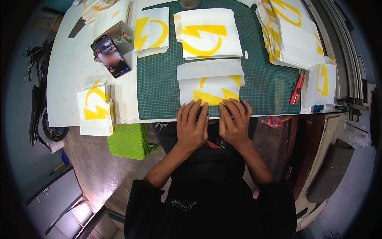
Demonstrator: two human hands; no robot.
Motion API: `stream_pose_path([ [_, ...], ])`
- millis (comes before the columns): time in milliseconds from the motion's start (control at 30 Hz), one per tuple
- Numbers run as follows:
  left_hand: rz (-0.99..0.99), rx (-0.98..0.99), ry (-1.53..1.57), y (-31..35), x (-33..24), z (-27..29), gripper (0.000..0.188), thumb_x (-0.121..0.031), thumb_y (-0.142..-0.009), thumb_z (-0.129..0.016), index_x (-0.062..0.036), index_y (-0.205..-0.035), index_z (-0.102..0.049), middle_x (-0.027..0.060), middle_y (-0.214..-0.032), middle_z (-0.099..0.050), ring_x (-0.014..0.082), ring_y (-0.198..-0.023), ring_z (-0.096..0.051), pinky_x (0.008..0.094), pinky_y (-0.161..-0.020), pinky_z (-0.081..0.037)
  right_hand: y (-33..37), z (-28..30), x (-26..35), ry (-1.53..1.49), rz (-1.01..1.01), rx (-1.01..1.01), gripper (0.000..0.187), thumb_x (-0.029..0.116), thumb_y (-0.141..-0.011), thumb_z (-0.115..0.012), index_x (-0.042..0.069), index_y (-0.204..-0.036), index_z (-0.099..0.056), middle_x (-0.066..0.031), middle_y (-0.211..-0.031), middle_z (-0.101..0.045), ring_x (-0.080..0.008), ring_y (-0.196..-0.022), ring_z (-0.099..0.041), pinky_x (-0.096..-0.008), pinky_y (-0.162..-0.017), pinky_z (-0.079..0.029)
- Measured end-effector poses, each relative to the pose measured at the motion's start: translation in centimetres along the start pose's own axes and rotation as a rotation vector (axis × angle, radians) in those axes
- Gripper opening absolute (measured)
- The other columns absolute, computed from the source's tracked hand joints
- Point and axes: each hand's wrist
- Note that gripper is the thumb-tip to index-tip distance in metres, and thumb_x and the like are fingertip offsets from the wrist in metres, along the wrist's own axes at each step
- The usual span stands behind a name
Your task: The person folds white paper sheets with a yellow logo in half, aligns edges, and presses the crease. They repeat this process for multiple sheets, stacking the folded items on the table.
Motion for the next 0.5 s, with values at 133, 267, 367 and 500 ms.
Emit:
stream_pose_path([
  [133,0.008,0.007,0.006,0.34,-0.13,-0.16,0.044,-0.012,-0.091,-0.071,-0.0017,-0.134,-0.067,0.0181,-0.139,-0.058,0.0379,-0.130,-0.053,0.0559,-0.111,-0.041,0.44,-0.42,-0.14,-0.020,0.001,-0.001,0.046,0.002,-0.079,-0.070,0.002,-0.125,-0.070,-0.0115,-0.132,-0.065,-0.0304,-0.128,-0.058,-0.0561,-0.117,-0.030],
  [267,0.010,0.015,-0.003,0.47,-0.24,-0.08,0.045,-0.012,-0.091,-0.071,-0.0019,-0.134,-0.067,0.0181,-0.140,-0.058,0.0380,-0.131,-0.053,0.0563,-0.111,-0.041,0.39,-0.21,-0.14,-0.020,0.012,0.008,0.046,0.004,-0.079,-0.069,0.001,-0.125,-0.070,-0.0123,-0.131,-0.065,-0.0305,-0.128,-0.058,-0.0573,-0.117,-0.030],
  [367,0.014,0.023,-0.011,0.44,-0.31,0.01,0.045,-0.013,-0.091,-0.072,-0.0022,-0.135,-0.067,0.0182,-0.140,-0.057,0.0378,-0.131,-0.053,0.0565,-0.111,-0.040,0.49,-0.32,-0.23,-0.006,0.019,0.009,0.045,0.008,-0.079,-0.068,0.000,-0.124,-0.070,-0.0123,-0.129,-0.066,-0.0296,-0.127,-0.059,-0.0591,-0.117,-0.029],
  [500,0.019,0.034,-0.030,0.47,-0.29,-0.05,0.043,-0.017,-0.094,-0.070,-0.0021,-0.135,-0.067,0.0193,-0.138,-0.061,0.0369,-0.130,-0.055,0.0538,-0.113,-0.039,0.66,-0.40,-0.32,0.005,0.019,0.006,0.045,0.009,-0.080,-0.067,0.000,-0.124,-0.070,-0.0121,-0.129,-0.066,-0.0298,-0.127,-0.059,-0.0598,-0.118,-0.028],
])
Point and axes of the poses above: each hand's wrist, its own y-axis away from the middle knuckle, its own z-axis out of the back of the hand, x = y × z
